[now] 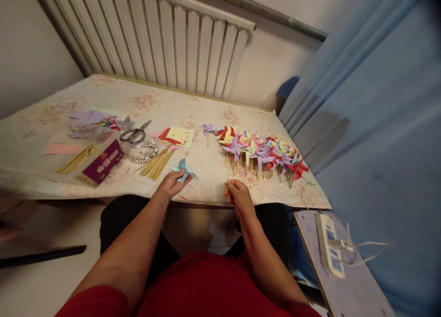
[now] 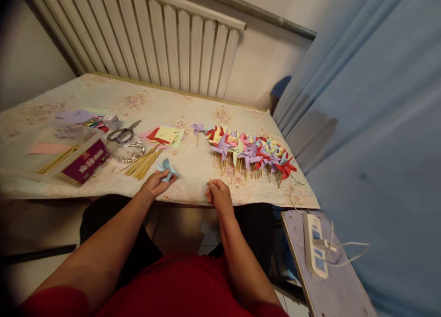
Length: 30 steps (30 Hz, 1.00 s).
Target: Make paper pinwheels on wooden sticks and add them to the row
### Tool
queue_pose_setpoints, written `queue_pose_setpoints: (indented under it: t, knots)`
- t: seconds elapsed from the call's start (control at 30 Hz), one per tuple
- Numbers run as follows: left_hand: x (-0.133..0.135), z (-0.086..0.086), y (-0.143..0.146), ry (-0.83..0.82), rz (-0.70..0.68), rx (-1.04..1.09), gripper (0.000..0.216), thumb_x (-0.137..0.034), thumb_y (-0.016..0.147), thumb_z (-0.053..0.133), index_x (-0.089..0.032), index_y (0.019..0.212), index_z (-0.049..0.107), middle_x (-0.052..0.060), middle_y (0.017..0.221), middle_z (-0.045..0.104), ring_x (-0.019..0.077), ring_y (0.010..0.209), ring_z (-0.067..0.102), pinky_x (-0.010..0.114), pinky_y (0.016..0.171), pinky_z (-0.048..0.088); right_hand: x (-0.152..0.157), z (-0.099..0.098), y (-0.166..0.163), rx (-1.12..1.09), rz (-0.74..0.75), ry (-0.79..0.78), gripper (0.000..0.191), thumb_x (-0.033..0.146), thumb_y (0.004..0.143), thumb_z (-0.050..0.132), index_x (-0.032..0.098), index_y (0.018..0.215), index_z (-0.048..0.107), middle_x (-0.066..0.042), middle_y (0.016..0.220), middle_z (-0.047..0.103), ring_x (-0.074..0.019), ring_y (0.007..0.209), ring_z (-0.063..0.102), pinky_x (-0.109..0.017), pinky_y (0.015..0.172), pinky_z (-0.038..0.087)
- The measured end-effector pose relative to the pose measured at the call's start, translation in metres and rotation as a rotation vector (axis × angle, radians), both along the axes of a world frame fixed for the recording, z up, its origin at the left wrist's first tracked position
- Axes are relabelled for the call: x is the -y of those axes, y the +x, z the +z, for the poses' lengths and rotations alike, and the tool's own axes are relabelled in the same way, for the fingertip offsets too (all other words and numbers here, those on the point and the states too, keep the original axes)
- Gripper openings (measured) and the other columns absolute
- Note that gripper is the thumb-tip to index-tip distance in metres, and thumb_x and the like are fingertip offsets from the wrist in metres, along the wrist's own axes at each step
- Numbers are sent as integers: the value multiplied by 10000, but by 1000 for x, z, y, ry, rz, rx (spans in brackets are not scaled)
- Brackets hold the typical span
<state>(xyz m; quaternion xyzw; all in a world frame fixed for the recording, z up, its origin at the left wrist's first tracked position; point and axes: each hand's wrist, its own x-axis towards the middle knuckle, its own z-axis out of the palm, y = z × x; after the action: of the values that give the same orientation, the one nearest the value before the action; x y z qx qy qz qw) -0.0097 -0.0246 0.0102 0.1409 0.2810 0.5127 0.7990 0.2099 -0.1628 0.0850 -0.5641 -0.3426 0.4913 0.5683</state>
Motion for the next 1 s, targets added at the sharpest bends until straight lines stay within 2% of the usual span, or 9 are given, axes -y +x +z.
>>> queue_pose_setpoints:
  t: [0.73, 1.0]
  knots:
    - [1, 3, 0, -44, 9, -1, 316, 44, 739, 622, -168, 970, 657, 39, 796, 695, 166, 748, 663, 372, 784, 573, 2, 0, -2, 10, 14, -15, 223, 395, 710, 607, 187, 788, 583, 51, 538, 578, -66, 361, 395, -192, 358, 221]
    - [2, 3, 1, -10, -3, -16, 289, 30, 745, 630, -159, 961, 662, 45, 794, 691, 169, 755, 658, 359, 772, 566, 2, -1, -1, 60, -41, 6, 201, 391, 735, 581, 190, 728, 575, 77, 453, 502, -62, 340, 345, -195, 365, 212]
